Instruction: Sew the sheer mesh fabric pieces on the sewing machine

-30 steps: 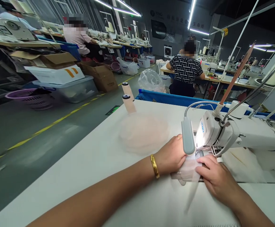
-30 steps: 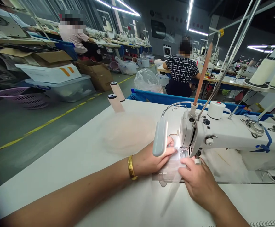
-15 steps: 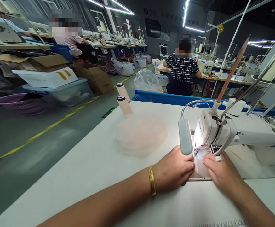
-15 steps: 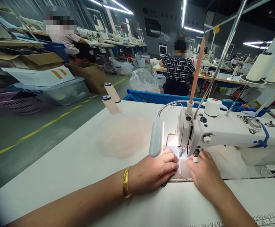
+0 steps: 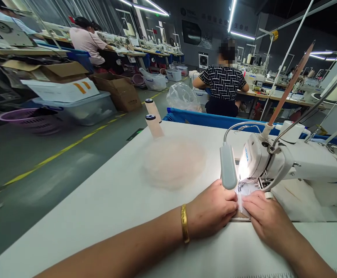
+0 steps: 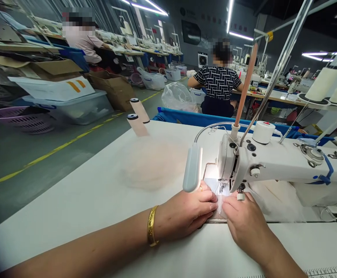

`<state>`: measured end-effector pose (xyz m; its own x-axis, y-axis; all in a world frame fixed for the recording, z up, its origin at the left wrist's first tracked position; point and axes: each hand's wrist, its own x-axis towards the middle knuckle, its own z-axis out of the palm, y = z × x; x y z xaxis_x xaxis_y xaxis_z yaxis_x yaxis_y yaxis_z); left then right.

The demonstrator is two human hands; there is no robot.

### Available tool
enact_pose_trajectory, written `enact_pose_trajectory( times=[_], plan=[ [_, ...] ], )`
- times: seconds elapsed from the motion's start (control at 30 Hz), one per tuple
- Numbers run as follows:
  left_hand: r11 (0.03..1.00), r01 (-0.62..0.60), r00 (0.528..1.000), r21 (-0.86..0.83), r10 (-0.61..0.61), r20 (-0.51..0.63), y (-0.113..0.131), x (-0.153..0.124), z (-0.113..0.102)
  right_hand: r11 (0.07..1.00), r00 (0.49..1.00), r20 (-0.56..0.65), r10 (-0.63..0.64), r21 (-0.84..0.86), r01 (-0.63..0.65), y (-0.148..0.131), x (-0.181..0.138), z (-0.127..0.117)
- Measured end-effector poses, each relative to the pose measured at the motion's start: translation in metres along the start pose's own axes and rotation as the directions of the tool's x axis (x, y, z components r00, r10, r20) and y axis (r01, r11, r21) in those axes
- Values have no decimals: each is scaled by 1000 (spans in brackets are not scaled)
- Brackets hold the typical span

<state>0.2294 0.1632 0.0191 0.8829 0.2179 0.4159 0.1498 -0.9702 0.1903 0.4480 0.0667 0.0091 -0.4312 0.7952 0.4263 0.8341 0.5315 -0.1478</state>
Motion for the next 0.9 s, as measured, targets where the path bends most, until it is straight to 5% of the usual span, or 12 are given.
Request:
enact_pose_trajectory(
  times=[0.37,0.9],
  plan=[
    [1000,7,1000,24,-7,-17,2,1,1,1000,1000,-1,16,5,-16,3,1,2],
    [992,123,992,-14,-124,-27,-8,10,6,980,980,10,196,-43,-196,11,-6,14]
  ],
)
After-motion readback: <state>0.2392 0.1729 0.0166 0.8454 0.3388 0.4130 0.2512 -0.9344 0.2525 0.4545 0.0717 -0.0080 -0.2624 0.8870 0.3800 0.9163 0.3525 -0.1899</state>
